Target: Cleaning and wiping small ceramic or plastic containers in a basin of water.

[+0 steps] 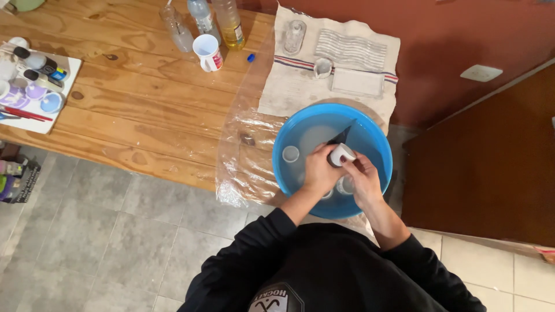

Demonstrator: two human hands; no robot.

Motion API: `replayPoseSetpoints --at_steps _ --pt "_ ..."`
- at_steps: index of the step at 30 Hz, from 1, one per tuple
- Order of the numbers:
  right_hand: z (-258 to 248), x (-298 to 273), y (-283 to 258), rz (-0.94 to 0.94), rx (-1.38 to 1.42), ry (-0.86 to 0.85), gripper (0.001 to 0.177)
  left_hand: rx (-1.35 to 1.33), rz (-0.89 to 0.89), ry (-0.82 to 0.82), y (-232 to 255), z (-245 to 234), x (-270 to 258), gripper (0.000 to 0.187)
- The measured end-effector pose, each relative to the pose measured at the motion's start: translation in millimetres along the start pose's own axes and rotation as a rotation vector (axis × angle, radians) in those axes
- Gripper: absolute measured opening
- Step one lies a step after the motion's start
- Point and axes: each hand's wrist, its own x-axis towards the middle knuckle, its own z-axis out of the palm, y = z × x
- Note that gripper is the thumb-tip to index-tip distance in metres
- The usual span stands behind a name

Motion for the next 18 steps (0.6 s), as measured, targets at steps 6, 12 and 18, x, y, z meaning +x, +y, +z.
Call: replayPoseSetpoints --at_steps 6,12,18 --pt "-6.9 6.1 0.1 -0.009 -0.007 0.09 0.037 -0.019 0.094 -0.126 18.7 -14.7 3.8 0.078" --pt "-16.5 9.4 -29.3 0.008 -0.489 0.2 0.048 0.132 0.072 -0.26 -29.0 -7.0 3.1 0.044" --pt "-32.3 9.4 -42.2 0.113 -0.144 0.122 0.043 -0.021 0.13 -0.095 -16.4 -24.4 37.0 0.039"
